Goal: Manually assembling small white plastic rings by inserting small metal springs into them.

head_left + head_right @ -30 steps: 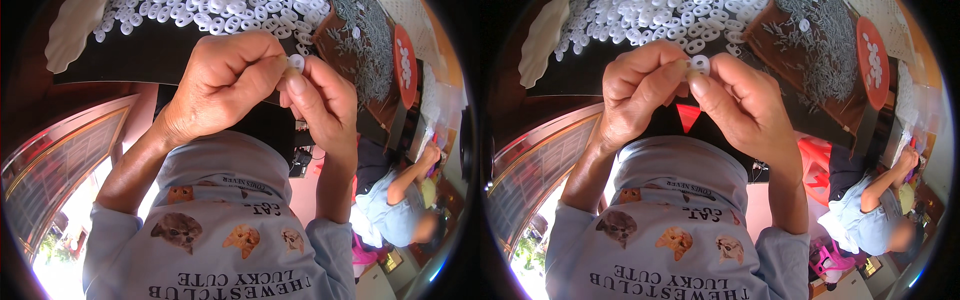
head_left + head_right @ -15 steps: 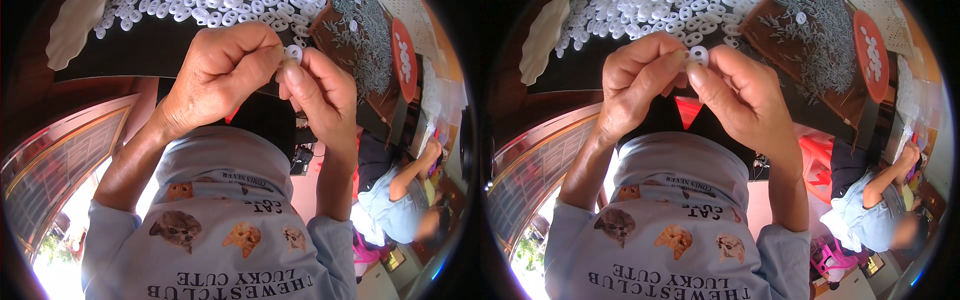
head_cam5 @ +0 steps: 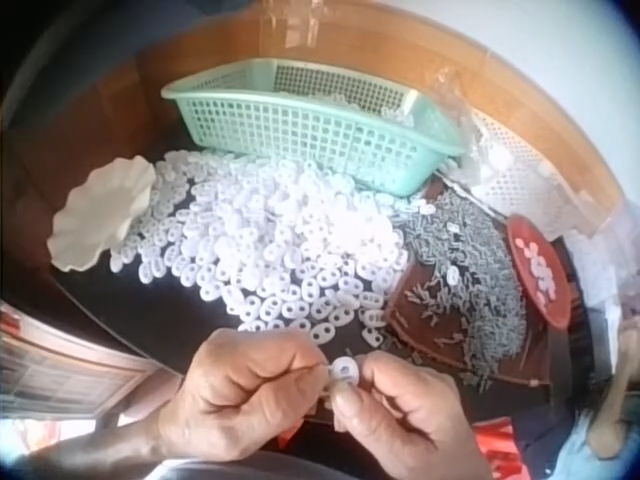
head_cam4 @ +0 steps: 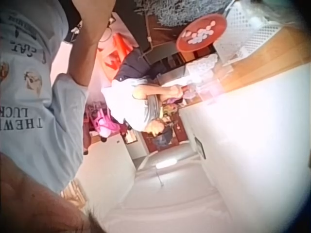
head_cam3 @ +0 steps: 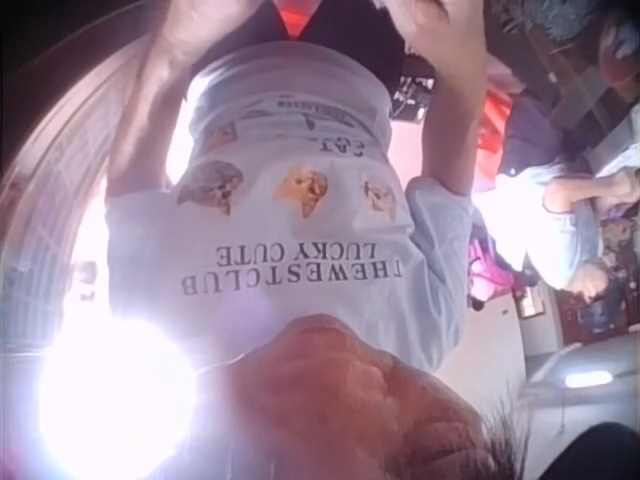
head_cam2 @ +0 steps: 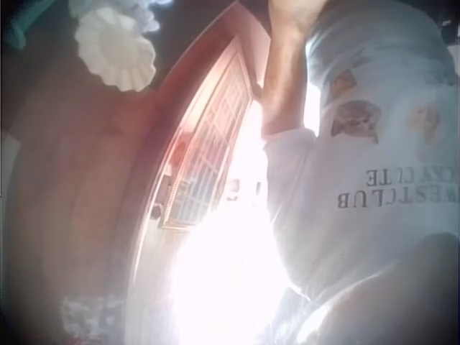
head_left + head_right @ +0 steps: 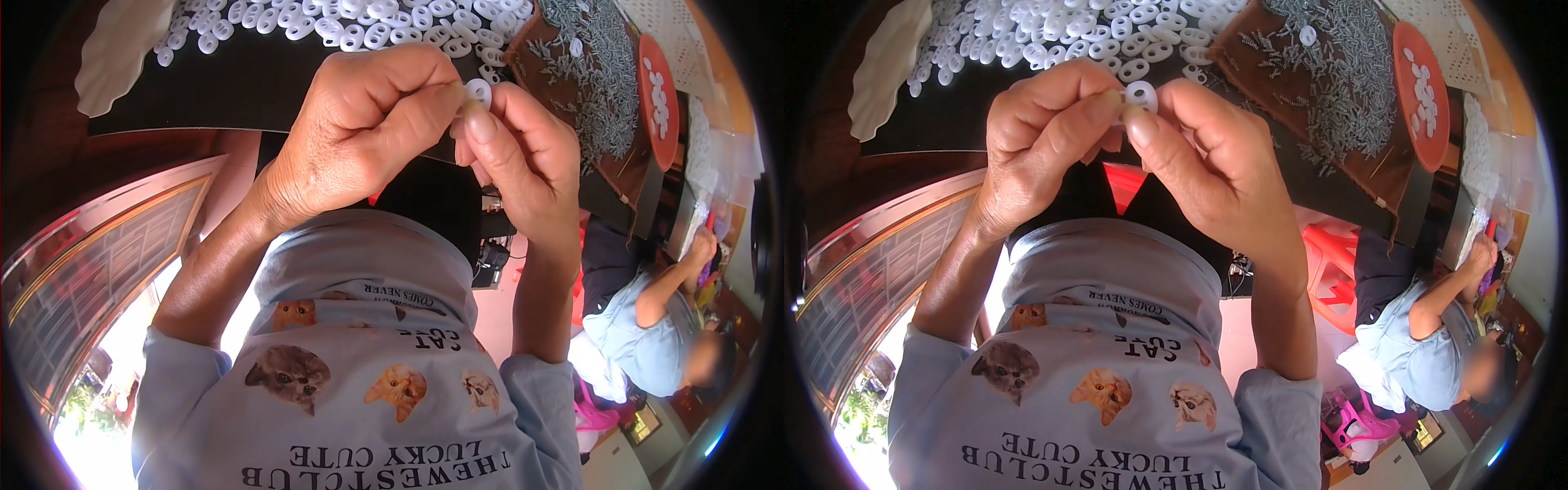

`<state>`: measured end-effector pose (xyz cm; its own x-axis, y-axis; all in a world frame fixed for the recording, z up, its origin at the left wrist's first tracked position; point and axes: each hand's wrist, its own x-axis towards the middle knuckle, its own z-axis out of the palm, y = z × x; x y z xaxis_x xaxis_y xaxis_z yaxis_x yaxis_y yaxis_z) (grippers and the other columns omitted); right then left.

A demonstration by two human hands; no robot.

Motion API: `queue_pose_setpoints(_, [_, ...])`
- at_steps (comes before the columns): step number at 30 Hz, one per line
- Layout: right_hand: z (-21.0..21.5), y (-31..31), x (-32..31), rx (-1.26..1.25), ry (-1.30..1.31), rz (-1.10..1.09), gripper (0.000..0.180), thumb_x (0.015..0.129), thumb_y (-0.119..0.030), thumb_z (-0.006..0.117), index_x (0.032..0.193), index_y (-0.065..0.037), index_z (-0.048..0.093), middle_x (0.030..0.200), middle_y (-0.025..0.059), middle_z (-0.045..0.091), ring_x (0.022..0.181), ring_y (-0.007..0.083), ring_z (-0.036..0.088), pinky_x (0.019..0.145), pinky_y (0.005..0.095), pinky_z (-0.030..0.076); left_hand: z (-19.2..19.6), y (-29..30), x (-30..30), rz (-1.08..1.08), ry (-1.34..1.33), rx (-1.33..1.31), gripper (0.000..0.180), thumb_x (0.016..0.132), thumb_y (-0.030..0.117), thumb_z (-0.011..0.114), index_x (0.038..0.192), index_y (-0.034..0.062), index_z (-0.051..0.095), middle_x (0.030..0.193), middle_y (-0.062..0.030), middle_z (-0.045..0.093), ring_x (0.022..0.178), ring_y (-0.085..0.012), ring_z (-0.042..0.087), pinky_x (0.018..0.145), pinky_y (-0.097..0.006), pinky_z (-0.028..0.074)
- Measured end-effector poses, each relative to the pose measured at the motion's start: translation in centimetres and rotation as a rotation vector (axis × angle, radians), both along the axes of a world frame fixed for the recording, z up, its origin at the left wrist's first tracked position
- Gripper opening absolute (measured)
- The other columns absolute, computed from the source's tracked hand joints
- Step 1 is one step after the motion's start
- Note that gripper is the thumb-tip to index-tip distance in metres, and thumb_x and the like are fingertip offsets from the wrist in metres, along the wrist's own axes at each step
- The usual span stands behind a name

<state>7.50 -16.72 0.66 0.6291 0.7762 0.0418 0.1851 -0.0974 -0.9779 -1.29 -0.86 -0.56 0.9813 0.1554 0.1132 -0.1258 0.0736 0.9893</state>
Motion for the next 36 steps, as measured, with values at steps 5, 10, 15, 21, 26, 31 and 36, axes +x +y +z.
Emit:
queue_pose_setpoints(5, [-0.2, -0.1, -0.1, 0.038, 0.005, -0.006, 0.019, 0.092, -0.010, 0.060, 0.079, 0.001, 0.054, 0.061, -0.0020, 0.043, 0.057, 0.0041, 0.035, 0.048, 0.0211, 0.030, 0.1, -0.1, 0.0, 0.005, -0.010, 0.019, 0.015, 0.094, 0.007, 0.050, 0.090, -0.0028, 0.060, 0.072, -0.0011, 0.056, 0.060, -0.0043, 0.045, 0.055, -0.019, 0.037])
queue_pose_setpoints(10, [-0.2, -0.3, 0.0, 0.043, 0.005, 0.003, 0.020, 0.093, -0.011, 0.059, 0.079, 0.002, 0.054, 0.061, -0.0011, 0.047, 0.057, 0.0042, 0.039, 0.049, 0.0208, 0.033, 0.1, -0.3, 0.1, 0.012, -0.030, 0.038, 0.015, 0.094, 0.006, 0.049, 0.089, -0.0033, 0.060, 0.071, -0.0011, 0.056, 0.060, -0.0043, 0.044, 0.054, -0.020, 0.036])
queue_pose_setpoints(15, [-0.1, -0.2, 0.2, 0.047, -0.002, -0.001, 0.021, 0.094, -0.012, 0.059, 0.079, 0.002, 0.054, 0.061, -0.0001, 0.050, 0.057, 0.0045, 0.041, 0.050, 0.0208, 0.035, 0.0, -0.5, 0.3, 0.020, -0.023, 0.023, 0.015, 0.094, 0.005, 0.049, 0.089, -0.0033, 0.060, 0.071, -0.0014, 0.056, 0.060, -0.0044, 0.044, 0.054, -0.020, 0.036])
queue_pose_setpoints(21, [0.0, -0.4, 0.7, 0.020, -0.018, 0.041, 0.023, 0.097, -0.017, 0.052, 0.082, 0.001, 0.055, 0.067, 0.0018, 0.055, 0.053, 0.0028, 0.041, 0.048, 0.0184, 0.031, 0.4, -0.3, 0.5, 0.001, 0.006, -0.010, 0.014, 0.094, 0.006, 0.050, 0.091, -0.0032, 0.060, 0.073, -0.0026, 0.057, 0.061, -0.0052, 0.046, 0.055, -0.020, 0.037])
queue_pose_setpoints(26, [0.8, -0.2, 0.8, -0.074, 0.019, 0.016, 0.020, 0.094, -0.015, 0.058, 0.082, 0.001, 0.055, 0.064, 0.0003, 0.049, 0.055, 0.0036, 0.039, 0.049, 0.0201, 0.031, 0.3, 0.0, 0.7, 0.015, 0.033, -0.170, 0.015, 0.094, 0.007, 0.049, 0.094, -0.0032, 0.060, 0.075, -0.0033, 0.058, 0.062, -0.0059, 0.048, 0.056, -0.020, 0.039])
queue_pose_setpoints(31, [1.3, 0.1, 1.2, -0.051, 0.081, 0.013, 0.018, 0.092, -0.011, 0.060, 0.081, 0.001, 0.054, 0.062, 0.0010, 0.045, 0.054, 0.0060, 0.037, 0.048, 0.0238, 0.031, 0.2, 0.2, 1.0, -0.025, 0.013, -0.214, 0.017, 0.096, 0.008, 0.047, 0.095, -0.0035, 0.060, 0.077, -0.0041, 0.058, 0.063, -0.0067, 0.049, 0.057, -0.020, 0.040])
queue_pose_setpoints(36, [2.2, 0.6, 1.9, -0.076, 0.046, 0.039, 0.017, 0.092, -0.010, 0.060, 0.080, 0.000, 0.052, 0.061, 0.0004, 0.044, 0.054, 0.0063, 0.037, 0.048, 0.0238, 0.031, 0.4, 0.7, 1.1, -0.028, 0.028, -0.138, 0.018, 0.096, 0.008, 0.047, 0.093, -0.0037, 0.059, 0.076, -0.0046, 0.057, 0.063, -0.0069, 0.049, 0.056, -0.021, 0.040])
